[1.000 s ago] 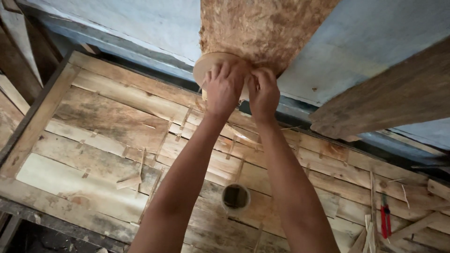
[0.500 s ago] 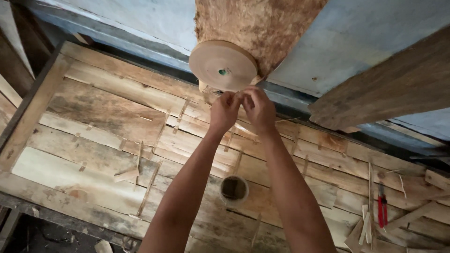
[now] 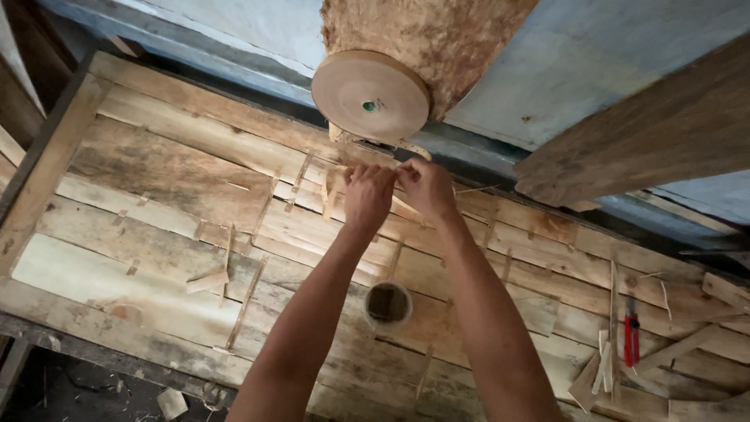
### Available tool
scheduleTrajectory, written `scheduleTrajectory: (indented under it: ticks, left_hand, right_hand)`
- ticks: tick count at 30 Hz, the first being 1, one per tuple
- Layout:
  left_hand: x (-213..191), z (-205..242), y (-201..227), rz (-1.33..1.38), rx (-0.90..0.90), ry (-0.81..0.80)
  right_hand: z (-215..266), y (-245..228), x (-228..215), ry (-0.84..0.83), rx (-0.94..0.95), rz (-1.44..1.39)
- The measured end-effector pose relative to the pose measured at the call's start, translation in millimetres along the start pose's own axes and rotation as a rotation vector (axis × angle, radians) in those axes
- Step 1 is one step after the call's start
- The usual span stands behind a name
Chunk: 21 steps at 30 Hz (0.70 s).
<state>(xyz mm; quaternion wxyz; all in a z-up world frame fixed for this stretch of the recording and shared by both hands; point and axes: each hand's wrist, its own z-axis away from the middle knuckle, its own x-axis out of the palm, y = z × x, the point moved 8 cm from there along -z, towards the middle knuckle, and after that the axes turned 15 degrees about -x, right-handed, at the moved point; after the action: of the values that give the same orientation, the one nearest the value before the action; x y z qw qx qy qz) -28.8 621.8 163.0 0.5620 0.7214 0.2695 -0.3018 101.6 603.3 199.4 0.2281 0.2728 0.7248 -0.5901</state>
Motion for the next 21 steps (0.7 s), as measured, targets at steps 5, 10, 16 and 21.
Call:
scheduleTrajectory:
  ticks: [5,10,16,21]
  left_hand:
    - [-21,16,18,-0.006,0.086,0.071]
    - [-57,34,17,0.22,0.108,0.192]
    - [-37,65,-38,0.399,-0.179,0.113]
    - [-38,100,-61,0.386,-0.22,0.107]
  right_hand:
    - [6,30,17,0.031,0.059,0.065]
    - [22,35,38,0.096,-0.179,0.081]
    - [51,12,52,0.03,-0.107,0.186]
    - [70,11,67,-0.163,0.131,0.301]
